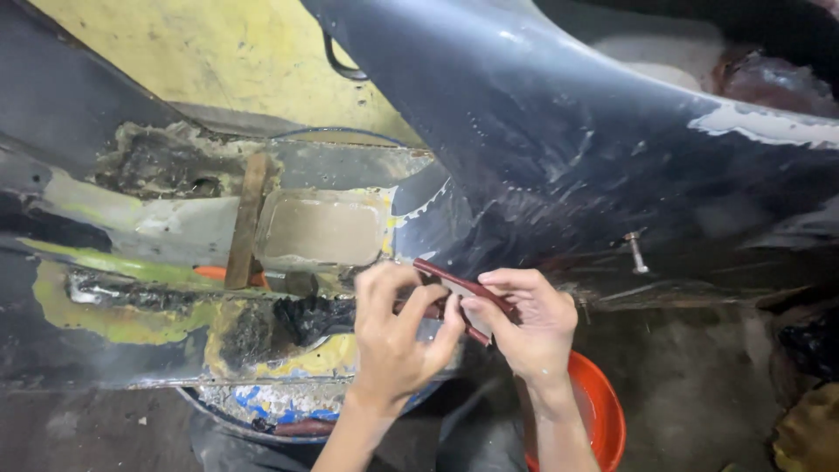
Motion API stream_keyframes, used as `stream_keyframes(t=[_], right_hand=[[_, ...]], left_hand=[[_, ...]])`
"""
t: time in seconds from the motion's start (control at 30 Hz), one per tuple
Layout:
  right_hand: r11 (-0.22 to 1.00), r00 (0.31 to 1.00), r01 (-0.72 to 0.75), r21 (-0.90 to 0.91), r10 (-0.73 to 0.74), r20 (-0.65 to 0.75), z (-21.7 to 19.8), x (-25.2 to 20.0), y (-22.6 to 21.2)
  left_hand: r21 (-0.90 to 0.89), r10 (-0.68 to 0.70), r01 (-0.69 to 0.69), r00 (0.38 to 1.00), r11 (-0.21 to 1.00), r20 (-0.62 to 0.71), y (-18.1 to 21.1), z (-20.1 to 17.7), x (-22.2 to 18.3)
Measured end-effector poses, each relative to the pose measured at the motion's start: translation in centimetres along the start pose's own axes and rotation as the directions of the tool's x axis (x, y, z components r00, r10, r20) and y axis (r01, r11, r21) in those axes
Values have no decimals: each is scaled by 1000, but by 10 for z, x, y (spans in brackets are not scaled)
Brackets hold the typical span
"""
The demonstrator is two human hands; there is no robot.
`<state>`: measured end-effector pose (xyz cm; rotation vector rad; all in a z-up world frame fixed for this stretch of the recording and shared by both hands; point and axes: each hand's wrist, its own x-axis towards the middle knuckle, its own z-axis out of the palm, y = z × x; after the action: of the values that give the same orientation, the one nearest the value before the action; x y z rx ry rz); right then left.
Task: Repairing and smoothing a motorcycle body panel using sanding tools and filler.
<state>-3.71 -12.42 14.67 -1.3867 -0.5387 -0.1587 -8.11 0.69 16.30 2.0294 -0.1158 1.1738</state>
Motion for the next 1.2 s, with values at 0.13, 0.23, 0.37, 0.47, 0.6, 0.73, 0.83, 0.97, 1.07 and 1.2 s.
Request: stream_keyframes(t=[0.13, 0.23, 0.37, 0.47, 0.6, 0.73, 0.83, 0.97, 1.07, 1.2], right_hand=[[987, 998, 52, -150, -46, 42, -9, 9, -22], [745, 944, 296, -597, -323, 65, -2, 15, -43], [689, 917, 365, -627, -383, 113, -5, 22, -54], [690, 917, 356, -630, -387, 95, -11, 30, -57], [808, 969, 237, -539, -235, 74, -7, 42, -86], [860, 983, 166, -482, -184, 10, -12, 42, -89], [584, 894, 197, -787, -436, -100, -1, 42, -83], [476, 759, 271, -837, -640, -118, 7, 37, -58], [300, 657, 362, -883, -754, 13, 9, 43, -32], [112, 579, 428, -897, -796, 176, 4, 48, -10]], left_hand=[[-53, 70, -65, 994, 996, 87, 12, 2, 13], [-40, 22, -16, 989, 999, 144, 17, 5, 20], [-57, 73, -61, 970, 996, 232, 25, 1, 30], [-95, 82, -60, 965, 994, 249, 30, 0, 34], [-122, 124, -107, 983, 987, 138, 27, 8, 39], [-57, 192, -190, 981, 980, 29, 26, 25, 49], [-28, 257, -257, 966, 966, 3, 22, 40, 48], [70, 344, -342, 939, 937, -14, 13, 51, 46], [156, 485, -464, 863, 872, -143, 4, 60, 54], [306, 655, -587, 726, 749, -209, -11, 67, 59]])
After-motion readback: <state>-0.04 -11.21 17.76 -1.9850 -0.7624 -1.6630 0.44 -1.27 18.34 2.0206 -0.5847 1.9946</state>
